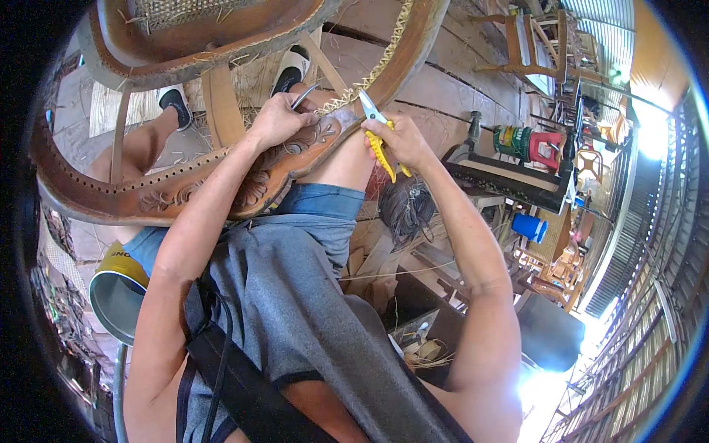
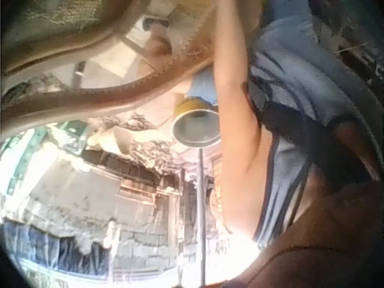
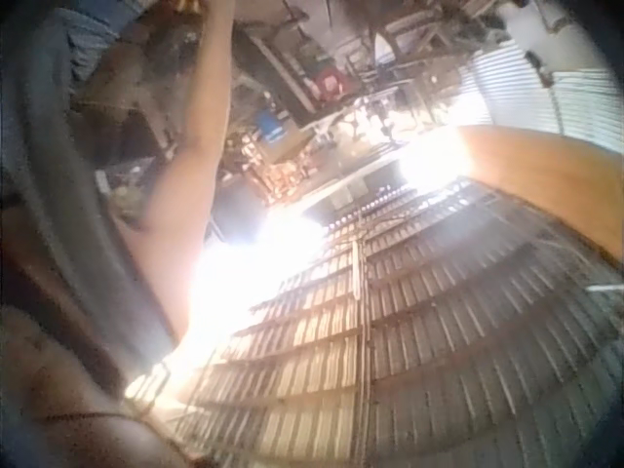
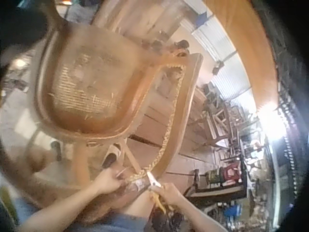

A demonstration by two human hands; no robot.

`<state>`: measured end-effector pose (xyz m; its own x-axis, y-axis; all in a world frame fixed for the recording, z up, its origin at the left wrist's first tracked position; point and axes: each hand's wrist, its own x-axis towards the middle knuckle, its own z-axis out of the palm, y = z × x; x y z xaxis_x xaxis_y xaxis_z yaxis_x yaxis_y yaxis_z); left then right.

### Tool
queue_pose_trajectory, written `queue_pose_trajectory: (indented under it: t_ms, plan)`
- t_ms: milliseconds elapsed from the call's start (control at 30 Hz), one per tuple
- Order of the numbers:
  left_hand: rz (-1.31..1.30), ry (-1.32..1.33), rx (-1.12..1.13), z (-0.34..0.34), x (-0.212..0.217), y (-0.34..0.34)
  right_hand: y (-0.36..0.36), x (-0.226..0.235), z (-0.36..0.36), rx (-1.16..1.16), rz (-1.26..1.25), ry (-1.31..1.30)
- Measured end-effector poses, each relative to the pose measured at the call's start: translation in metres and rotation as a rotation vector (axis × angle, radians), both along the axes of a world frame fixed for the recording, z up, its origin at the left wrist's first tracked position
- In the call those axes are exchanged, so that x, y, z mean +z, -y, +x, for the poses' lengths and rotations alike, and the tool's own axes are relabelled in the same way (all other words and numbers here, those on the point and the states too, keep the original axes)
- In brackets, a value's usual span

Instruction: Weaving and securing decorative trim to the seat of a wooden chair.

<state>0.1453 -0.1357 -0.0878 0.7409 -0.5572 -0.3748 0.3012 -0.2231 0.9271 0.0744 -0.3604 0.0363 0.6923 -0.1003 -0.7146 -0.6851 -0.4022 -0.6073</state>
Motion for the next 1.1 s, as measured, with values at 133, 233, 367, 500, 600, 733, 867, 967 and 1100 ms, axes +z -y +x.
queue_pose_trajectory:
  t_ms: [133, 233, 367, 500, 600, 733, 867, 967, 1100]
  plan:
    - [0.02, 0.082, 0.025, -0.004, -0.006, 0.002, -0.009, 0.007, 0.008, -0.13, 0.081, -0.115]
    - [-0.003, 0.074, 0.001, -0.001, -0.004, 0.002, -0.015, 0.02, 0.023, -0.27, 0.192, -0.273]
    - [-0.036, 0.044, 0.045, 0.0, -0.011, 0.009, -0.019, 0.025, 0.021, -0.077, -0.093, -0.236]
    - [-0.151, 0.181, 0.091, 0.007, 0.03, 0.019, -0.034, 0.041, 0.006, 0.256, -0.269, -0.13]
    - [-0.032, 0.221, 0.005, 0.014, 0.04, 0.038, -0.031, 0.063, 0.015, 0.19, -0.266, -0.157]
    - [0.103, 0.297, -0.017, 0.009, 0.029, 0.056, -0.014, 0.062, 0.028, 0.075, -0.243, -0.292]
    - [0.082, 0.35, -0.052, 0.011, 0.026, 0.061, -0.017, 0.066, 0.051, 0.151, -0.287, -0.405]
    - [0.005, 0.454, -0.056, 0.008, 0.011, 0.049, -0.017, 0.055, 0.064, 0.095, -0.25, -0.437]
    - [-0.042, 0.396, -0.035, 0.002, 0.007, 0.024, -0.027, 0.051, 0.09, 0.236, -0.332, -0.458]
